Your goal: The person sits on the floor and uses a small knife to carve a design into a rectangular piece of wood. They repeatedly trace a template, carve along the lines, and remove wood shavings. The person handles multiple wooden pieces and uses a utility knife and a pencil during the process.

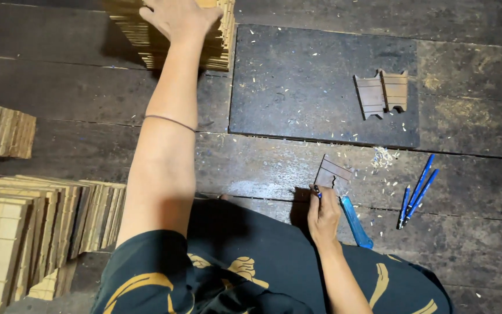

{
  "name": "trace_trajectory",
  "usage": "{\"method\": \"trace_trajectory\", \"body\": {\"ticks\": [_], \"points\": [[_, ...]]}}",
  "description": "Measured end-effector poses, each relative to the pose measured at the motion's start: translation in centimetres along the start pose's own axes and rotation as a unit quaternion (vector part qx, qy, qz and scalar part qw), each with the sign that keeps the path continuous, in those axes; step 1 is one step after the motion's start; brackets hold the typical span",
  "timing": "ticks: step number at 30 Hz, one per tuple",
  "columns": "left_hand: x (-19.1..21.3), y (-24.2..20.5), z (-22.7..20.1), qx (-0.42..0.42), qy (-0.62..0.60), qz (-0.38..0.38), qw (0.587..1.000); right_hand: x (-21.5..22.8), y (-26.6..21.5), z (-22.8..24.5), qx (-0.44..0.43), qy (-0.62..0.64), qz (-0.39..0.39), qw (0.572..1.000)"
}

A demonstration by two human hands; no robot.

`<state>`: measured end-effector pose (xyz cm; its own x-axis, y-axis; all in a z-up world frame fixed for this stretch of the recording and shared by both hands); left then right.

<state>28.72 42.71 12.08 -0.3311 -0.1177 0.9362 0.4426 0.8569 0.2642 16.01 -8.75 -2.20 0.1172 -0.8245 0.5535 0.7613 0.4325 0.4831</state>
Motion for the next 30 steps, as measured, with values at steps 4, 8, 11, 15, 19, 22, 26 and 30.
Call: {"method": "trace_trajectory", "body": {"ticks": [4, 8, 11, 15, 19, 22, 26, 30], "points": [[0.7, -1.6, 1.4, 0.063, -0.062, 0.096, 0.991, 0.1, -0.1, -0.5, -0.016, 0.008, -0.006, 1.0], [3.1, -9.7, 3.6, 0.053, -0.171, 0.095, 0.979, 0.7, -1.0, -3.1, -0.06, -0.023, -0.02, 0.998], [4.1, -19.2, 4.3, -0.109, -0.294, -0.001, 0.95, 2.0, -0.9, -4.3, -0.122, -0.081, -0.069, 0.987], [-0.6, -32.2, 7.3, -0.109, -0.329, 0.085, 0.934, 2.5, -1.7, -6.3, -0.179, -0.195, -0.097, 0.96], [-7.7, -39.1, 9.8, -0.013, -0.232, 0.235, 0.944, 1.2, -3.1, -8.9, -0.223, -0.265, -0.04, 0.937], [-6.8, -39.3, 8.7, -0.02, -0.195, 0.276, 0.941, 0.2, -3.4, -9.0, -0.26, -0.329, 0.02, 0.908], [-8.5, -38.9, 9.2, -0.003, -0.19, 0.336, 0.922, -0.5, -3.4, -8.7, -0.263, -0.345, 0.042, 0.9], [-10.4, -39.5, 9.8, -0.009, -0.169, 0.375, 0.912, -0.7, -3.5, -8.3, -0.24, -0.348, 0.044, 0.905]]}}
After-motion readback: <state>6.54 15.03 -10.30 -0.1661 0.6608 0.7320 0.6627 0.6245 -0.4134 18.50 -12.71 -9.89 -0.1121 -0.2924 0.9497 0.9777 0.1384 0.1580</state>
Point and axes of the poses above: each hand's wrist, its own y-axis towards the middle knuckle, its own x-axis out of the back of the hand, z = x × y, the point moved 8 cm from there along y, towards the middle knuckle
